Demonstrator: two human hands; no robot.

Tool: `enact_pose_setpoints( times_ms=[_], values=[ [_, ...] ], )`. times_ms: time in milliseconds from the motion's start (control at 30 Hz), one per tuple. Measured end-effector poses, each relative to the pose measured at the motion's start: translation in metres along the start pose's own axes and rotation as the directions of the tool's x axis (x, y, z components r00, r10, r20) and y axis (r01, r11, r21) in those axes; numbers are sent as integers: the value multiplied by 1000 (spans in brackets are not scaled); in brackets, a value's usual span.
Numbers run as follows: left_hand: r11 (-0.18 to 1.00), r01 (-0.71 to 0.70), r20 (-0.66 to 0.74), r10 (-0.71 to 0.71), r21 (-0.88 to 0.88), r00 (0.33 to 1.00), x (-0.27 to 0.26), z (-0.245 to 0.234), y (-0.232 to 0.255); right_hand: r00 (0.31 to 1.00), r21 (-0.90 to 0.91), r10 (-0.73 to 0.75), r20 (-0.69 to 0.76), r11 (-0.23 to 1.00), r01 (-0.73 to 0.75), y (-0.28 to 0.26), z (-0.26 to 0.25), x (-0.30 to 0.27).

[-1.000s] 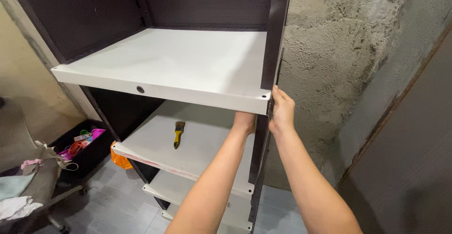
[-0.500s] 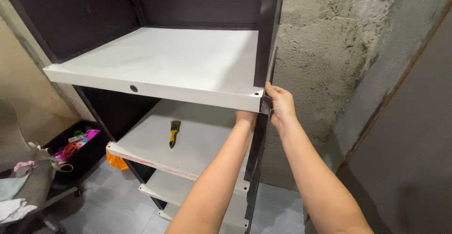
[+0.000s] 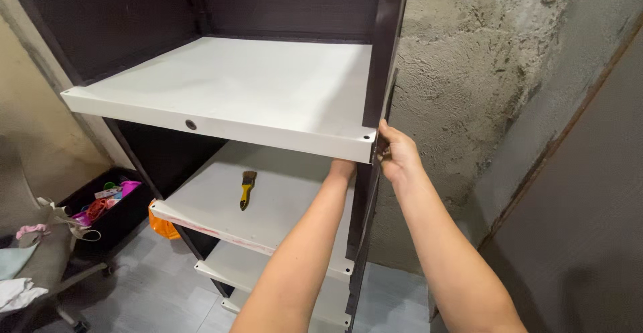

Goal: The person cleans the interior of a dark plastic storage unit with a brush, then removes several perforated trays from the unit and places them on a nearby bed. The person then lifts the unit and sets it back into place against the wall.

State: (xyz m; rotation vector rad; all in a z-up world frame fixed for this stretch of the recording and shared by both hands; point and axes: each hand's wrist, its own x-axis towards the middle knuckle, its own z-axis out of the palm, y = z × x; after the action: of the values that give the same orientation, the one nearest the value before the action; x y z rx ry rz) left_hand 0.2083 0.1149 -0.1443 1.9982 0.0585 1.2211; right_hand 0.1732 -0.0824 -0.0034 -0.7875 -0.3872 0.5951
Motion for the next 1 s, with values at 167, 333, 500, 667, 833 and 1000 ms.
enact_pose_setpoints(
  times_ms=[167, 333, 500, 667, 833, 1000],
  values=[
    [993, 46, -11, -48, -104, 999, -11, -16, 32, 999, 32, 51, 8, 998, -52, 5, -7, 13],
    [960, -116, -97, 144, 253, 985, 2, -26, 62, 994, 68, 106, -14, 992, -104, 1, -4, 11],
    [923, -171, -106, 220, 346, 970, 10, -23, 57, 976, 130, 166, -143, 981, -148, -2, 4, 8],
    [994, -107, -119, 110, 29, 987, 19, -10, 46, 973, 105, 143, -180, 986, -126, -5, 10, 2],
    [921, 275, 33, -277, -275, 960, 27, 1, 42, 960, -3, 90, -264, 996, -94, -11, 17, -10],
    [977, -52, -42, 62, 208, 997, 25, -3, 41, 962, -47, 64, -265, 996, -79, -13, 24, -11]
  ],
)
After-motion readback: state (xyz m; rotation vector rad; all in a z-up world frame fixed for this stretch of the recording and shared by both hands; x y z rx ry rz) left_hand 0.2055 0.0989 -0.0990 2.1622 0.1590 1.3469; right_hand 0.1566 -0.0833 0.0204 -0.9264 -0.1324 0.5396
